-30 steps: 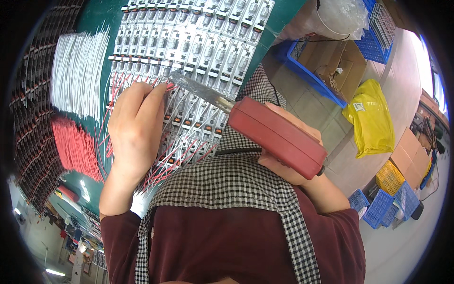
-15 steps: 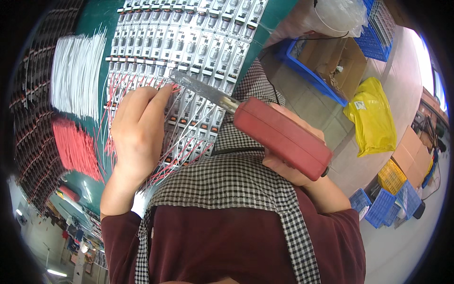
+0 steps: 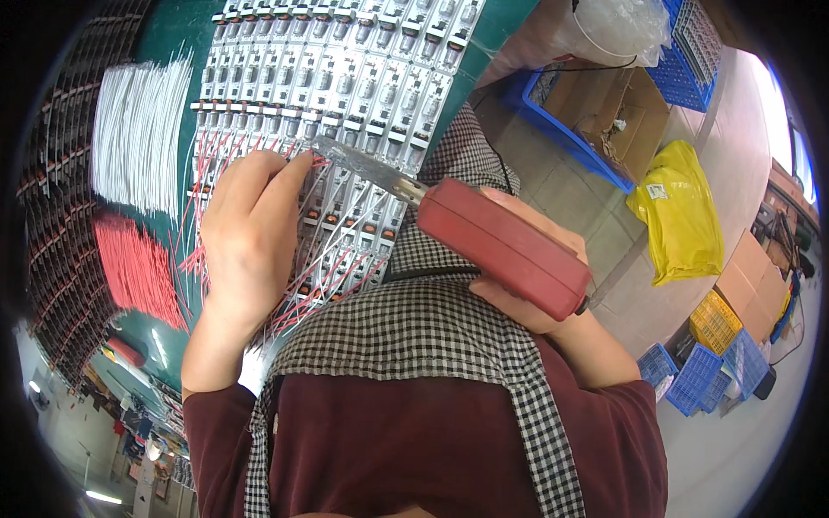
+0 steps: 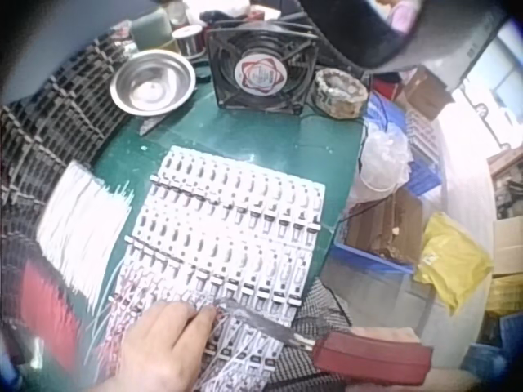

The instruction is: The person is assembling electrical components using a soldering iron.

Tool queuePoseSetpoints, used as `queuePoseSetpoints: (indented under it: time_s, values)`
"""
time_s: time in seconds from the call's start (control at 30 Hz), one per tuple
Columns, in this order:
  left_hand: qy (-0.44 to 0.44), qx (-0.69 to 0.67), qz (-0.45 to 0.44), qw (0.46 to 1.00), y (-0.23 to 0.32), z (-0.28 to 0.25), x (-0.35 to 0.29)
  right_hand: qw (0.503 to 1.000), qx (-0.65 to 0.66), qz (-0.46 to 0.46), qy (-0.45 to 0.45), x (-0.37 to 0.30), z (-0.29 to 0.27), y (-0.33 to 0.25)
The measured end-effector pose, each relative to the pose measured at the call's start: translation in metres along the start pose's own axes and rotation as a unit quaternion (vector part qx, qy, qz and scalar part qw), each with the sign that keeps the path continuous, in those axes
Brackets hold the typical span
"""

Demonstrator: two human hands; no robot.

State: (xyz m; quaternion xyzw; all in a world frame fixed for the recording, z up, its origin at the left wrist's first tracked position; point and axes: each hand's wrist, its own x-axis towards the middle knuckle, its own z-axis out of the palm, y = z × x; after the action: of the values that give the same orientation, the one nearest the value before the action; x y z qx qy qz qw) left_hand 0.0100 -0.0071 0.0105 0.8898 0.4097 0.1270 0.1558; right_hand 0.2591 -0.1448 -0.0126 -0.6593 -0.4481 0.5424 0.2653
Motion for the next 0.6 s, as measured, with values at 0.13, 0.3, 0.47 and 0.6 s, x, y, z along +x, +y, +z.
queuePoseSetpoints:
  time_s: [0.13,0.3,0.47,0.6]
  values:
    - [0.024,0.017,0.054,0.998,-0.006,0.004,0.0,0.997,-0.021,-0.077,0.004,-0.002,-0.002,0.004]
    - [0.021,0.028,0.049,0.998,-0.005,0.003,0.0,0.995,-0.074,-0.074,-0.004,-0.004,-0.005,-0.001]
    - [0.022,0.036,0.047,0.998,-0.005,0.004,0.0,0.999,0.002,-0.031,0.011,-0.012,-0.007,0.001]
    - [0.049,0.068,0.063,0.994,-0.005,0.005,-0.001,0.992,0.121,-0.04,0.014,-0.014,-0.008,0.006]
